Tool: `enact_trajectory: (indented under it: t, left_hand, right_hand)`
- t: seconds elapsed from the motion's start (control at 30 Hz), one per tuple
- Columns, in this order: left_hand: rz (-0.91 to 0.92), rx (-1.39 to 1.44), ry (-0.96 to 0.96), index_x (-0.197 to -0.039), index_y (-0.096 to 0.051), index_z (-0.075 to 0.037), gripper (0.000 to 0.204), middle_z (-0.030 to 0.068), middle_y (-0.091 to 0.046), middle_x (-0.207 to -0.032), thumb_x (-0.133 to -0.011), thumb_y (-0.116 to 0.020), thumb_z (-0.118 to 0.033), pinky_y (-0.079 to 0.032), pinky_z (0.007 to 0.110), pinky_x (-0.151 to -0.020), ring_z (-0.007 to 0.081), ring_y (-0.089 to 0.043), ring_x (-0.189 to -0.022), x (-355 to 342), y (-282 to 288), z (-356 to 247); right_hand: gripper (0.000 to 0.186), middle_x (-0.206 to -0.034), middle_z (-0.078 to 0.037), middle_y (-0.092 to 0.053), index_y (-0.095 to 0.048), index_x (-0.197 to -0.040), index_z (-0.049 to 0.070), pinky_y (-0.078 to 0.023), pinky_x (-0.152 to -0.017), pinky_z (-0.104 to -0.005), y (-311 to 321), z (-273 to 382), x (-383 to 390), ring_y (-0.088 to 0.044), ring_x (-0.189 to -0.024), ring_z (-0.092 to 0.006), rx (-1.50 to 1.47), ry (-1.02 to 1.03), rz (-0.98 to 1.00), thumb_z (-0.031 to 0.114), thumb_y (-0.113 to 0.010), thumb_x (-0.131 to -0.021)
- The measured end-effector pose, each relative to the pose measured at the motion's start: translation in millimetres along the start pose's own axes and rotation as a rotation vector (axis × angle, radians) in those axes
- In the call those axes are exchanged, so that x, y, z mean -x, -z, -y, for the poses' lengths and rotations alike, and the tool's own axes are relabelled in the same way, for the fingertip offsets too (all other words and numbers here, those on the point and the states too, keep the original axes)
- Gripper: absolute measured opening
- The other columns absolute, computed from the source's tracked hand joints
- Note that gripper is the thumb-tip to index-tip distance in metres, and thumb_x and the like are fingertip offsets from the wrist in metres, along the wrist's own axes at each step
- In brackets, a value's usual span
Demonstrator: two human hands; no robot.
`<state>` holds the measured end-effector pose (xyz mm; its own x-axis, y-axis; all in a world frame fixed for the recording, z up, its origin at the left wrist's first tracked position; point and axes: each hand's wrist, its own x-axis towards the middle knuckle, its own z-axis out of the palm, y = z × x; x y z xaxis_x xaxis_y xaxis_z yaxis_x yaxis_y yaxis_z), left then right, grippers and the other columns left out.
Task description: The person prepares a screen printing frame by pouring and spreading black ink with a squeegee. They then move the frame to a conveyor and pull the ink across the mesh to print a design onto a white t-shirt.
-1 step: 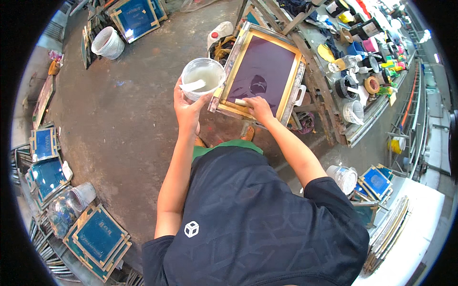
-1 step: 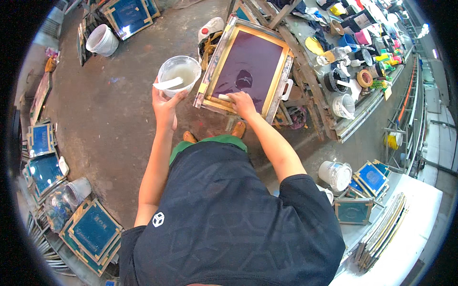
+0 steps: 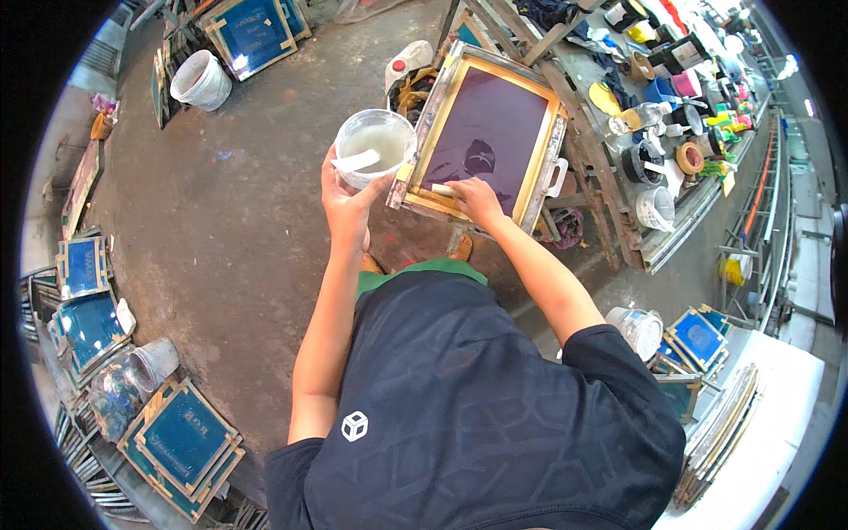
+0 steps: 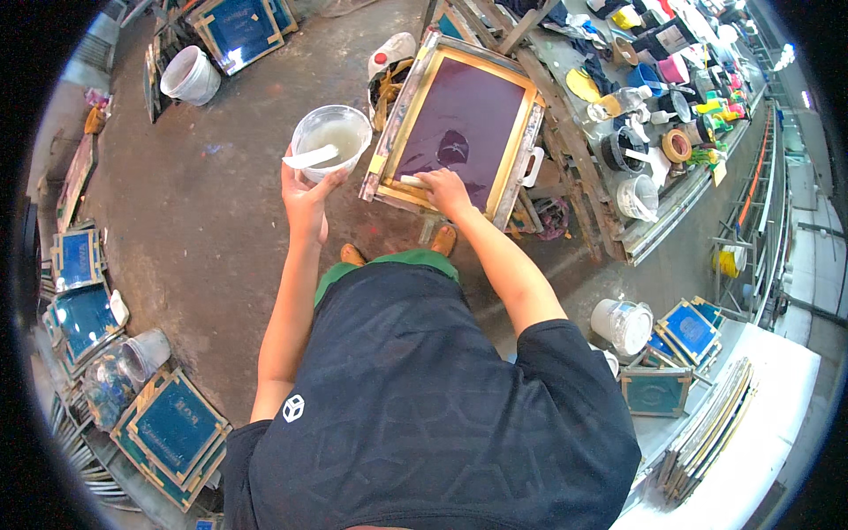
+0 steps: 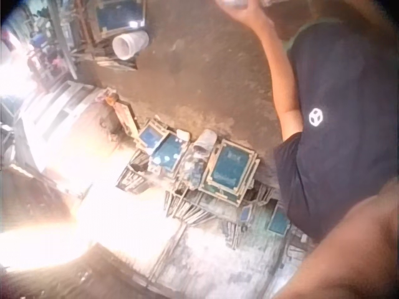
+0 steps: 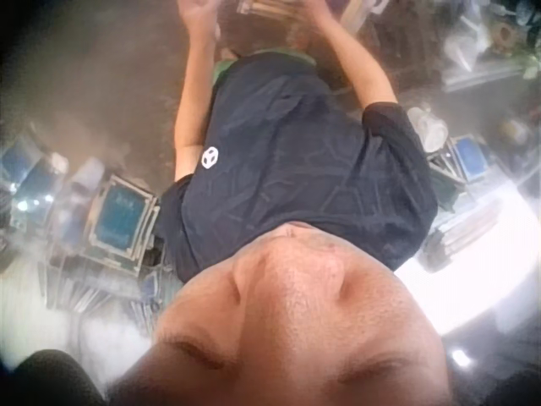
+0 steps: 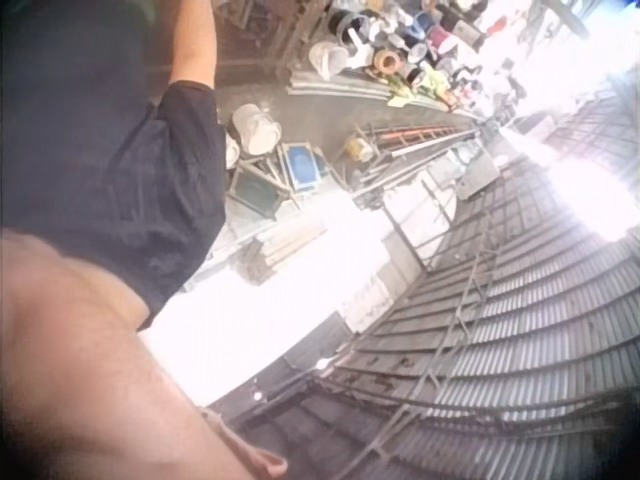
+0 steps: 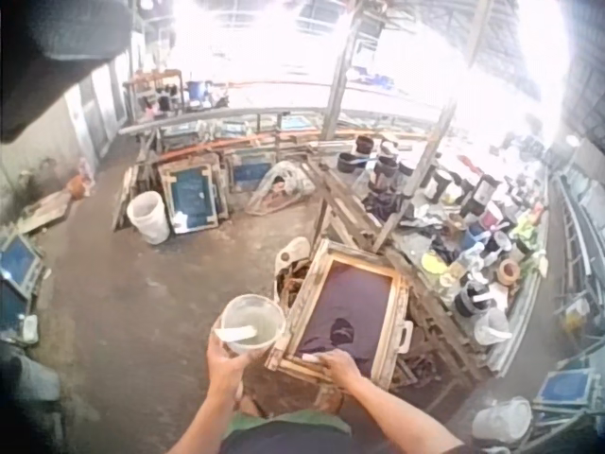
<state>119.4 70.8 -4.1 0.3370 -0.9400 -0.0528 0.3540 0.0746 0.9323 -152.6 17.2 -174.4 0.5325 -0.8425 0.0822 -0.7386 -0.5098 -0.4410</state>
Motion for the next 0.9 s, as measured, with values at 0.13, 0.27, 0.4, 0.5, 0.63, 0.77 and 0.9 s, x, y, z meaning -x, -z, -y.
enact_trajectory:
  t: [0.13, 0.27, 0.4, 0.5, 0.63, 0.77, 0.9]
  left_hand:
    - [-0.035, 0.025, 0.067, -0.148, -0.035, -0.004, 0.09, 0.011, -0.052, -0.14, -0.071, -0.08, 0.01, -0.046, 0.038, -0.109, 0.0234, -0.054, -0.129, 3.5, -0.4, -8.7]
    - [-0.035, 0.05, 0.044, -0.147, -0.035, -0.004, 0.09, 0.0113, -0.052, -0.14, -0.071, -0.08, 0.011, -0.047, 0.039, -0.109, 0.0234, -0.053, -0.129, 2.7, 7.5, -1.6]
    - [0.006, 0.041, 0.043, -0.148, -0.034, -0.003, 0.091, 0.0115, -0.051, -0.141, -0.071, -0.08, 0.011, -0.049, 0.039, -0.107, 0.0234, -0.053, -0.129, -1.2, -4.2, -3.5]
    - [0.062, 0.049, 0.08, -0.149, -0.032, -0.003, 0.093, 0.0113, -0.05, -0.141, -0.071, -0.081, 0.01, -0.048, 0.04, -0.108, 0.0236, -0.052, -0.13, -4.2, -4.9, 4.5]
    - [0.152, 0.06, 0.146, -0.148, -0.033, -0.004, 0.094, 0.011, -0.051, -0.14, -0.069, -0.083, 0.008, -0.047, 0.04, -0.11, 0.0235, -0.052, -0.13, -4.0, -16.5, 19.4]
    - [0.195, 0.03, 0.212, -0.147, -0.034, -0.004, 0.094, 0.0109, -0.051, -0.14, -0.069, -0.084, 0.008, -0.048, 0.039, -0.108, 0.0234, -0.052, -0.13, 2.3, -24.5, 19.7]
    - [0.216, 0.025, 0.245, -0.147, -0.034, -0.004, 0.095, 0.0111, -0.05, -0.141, -0.068, -0.085, 0.007, -0.05, 0.039, -0.107, 0.0239, -0.052, -0.131, 5.5, -26.7, 28.9]
  right_hand:
    - [0.034, -0.097, -0.006, -0.073, -0.073, -0.111, 0.019, -0.052, -0.083, -0.0423, -12.3, 6.4, -28.6, -0.066, -0.095, -0.0281, 0.047, 0.087, 0.044, 0.015, -0.069, -0.077]
    - [0.033, -0.097, -0.011, -0.074, -0.078, -0.104, 0.016, -0.054, -0.084, -0.0429, 7.0, 11.6, -46.7, -0.068, -0.093, -0.0299, 0.043, 0.063, 0.318, 0.008, -0.067, -0.074]
    - [0.033, -0.101, -0.009, -0.074, -0.077, -0.104, 0.014, -0.052, -0.087, -0.0411, 19.9, -22.7, -30.4, -0.067, -0.098, -0.0292, 0.092, 0.123, 0.403, 0.007, -0.065, -0.075]
    - [0.034, -0.108, -0.006, -0.073, -0.076, -0.106, 0.013, -0.049, -0.093, -0.0403, 52.5, -43.4, -5.8, -0.064, -0.107, -0.0279, 0.115, 0.281, 0.434, 0.006, -0.065, -0.075]
    - [0.037, -0.115, -0.003, -0.07, -0.073, -0.111, 0.015, -0.046, -0.097, -0.0411, 75.5, -70.0, 56.9, -0.06, -0.116, -0.0234, 0.173, 0.288, 0.353, 0.006, -0.065, -0.077]
    - [0.038, -0.111, -0.005, -0.067, -0.07, -0.113, 0.014, -0.046, -0.095, -0.0431, 66.9, -58.7, 81.1, -0.059, -0.113, -0.0265, 0.132, 0.003, 0.216, 0.005, -0.065, -0.077]
    - [0.034, -0.103, -0.01, -0.063, -0.065, -0.114, 0.01, -0.048, -0.09, -0.0471, 41.6, -39.2, 75.4, -0.06, -0.103, -0.0334, 0.058, -0.219, 0.063, 0.003, -0.063, -0.08]
